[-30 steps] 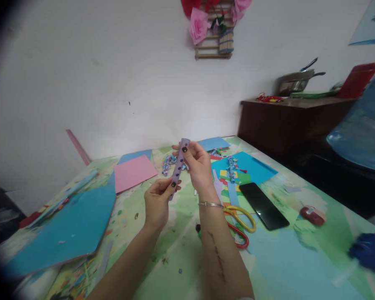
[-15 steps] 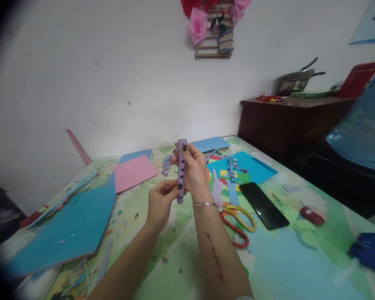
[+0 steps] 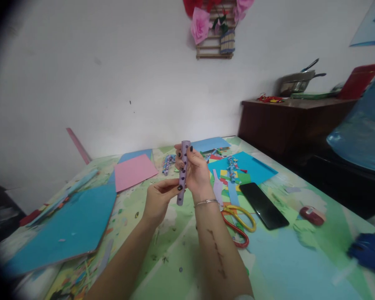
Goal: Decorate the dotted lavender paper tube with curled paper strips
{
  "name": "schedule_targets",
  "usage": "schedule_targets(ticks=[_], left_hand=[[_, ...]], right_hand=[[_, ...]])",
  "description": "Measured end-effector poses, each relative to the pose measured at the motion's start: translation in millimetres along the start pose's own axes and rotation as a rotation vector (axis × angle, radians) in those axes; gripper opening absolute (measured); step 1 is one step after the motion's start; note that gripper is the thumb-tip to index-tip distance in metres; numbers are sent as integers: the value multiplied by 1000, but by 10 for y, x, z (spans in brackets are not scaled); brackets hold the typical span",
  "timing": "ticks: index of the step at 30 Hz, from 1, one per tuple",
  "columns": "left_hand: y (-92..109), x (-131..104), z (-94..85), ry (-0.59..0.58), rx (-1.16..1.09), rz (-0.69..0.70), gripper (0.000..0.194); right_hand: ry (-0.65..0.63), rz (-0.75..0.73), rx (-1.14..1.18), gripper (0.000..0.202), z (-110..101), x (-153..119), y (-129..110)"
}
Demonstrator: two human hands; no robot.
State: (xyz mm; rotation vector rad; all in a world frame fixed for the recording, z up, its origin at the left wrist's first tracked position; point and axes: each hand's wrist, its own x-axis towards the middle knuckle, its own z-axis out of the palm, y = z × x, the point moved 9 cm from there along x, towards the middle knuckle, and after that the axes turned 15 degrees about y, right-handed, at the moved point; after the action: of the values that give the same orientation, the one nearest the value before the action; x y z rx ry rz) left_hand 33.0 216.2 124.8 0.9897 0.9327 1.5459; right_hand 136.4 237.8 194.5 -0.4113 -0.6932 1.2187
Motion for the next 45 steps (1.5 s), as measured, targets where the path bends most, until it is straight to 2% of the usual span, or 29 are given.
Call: schedule_targets(ticks=[6, 13, 20, 24, 29, 31, 33, 36, 38, 41, 45], left_hand=[[102, 13, -19, -6, 127, 2, 20], [142, 18, 8, -70, 102, 23, 14], [195, -2, 18, -61, 102, 120, 11], [336, -57, 38, -71, 227, 299, 6], [581, -252, 173, -87, 622, 714, 13], [599, -312, 238, -123, 721, 793, 15], [598, -328, 263, -142, 758, 811, 18], [606, -275, 212, -110, 728, 777, 18], [584, -191, 139, -91, 649, 693, 13], [451, -9, -5, -87, 442, 430, 11], [208, 151, -160, -73, 167, 46, 24]], right_hand=[[-6, 67, 95, 17, 7, 9, 80], [-51, 49, -63, 23, 70, -37, 114], [27, 48, 35, 16, 13, -6, 90], [38, 68, 35, 18, 6, -4, 119], [20, 84, -74, 18, 33, -40, 163], [31, 70, -89, 17, 29, -43, 157], [48, 64, -78, 18, 24, -41, 149], [76, 54, -57, 19, 28, -43, 140], [91, 47, -46, 18, 42, -48, 139], [97, 70, -25, 18, 83, -65, 179], [72, 135, 34, 14, 177, -110, 246]])
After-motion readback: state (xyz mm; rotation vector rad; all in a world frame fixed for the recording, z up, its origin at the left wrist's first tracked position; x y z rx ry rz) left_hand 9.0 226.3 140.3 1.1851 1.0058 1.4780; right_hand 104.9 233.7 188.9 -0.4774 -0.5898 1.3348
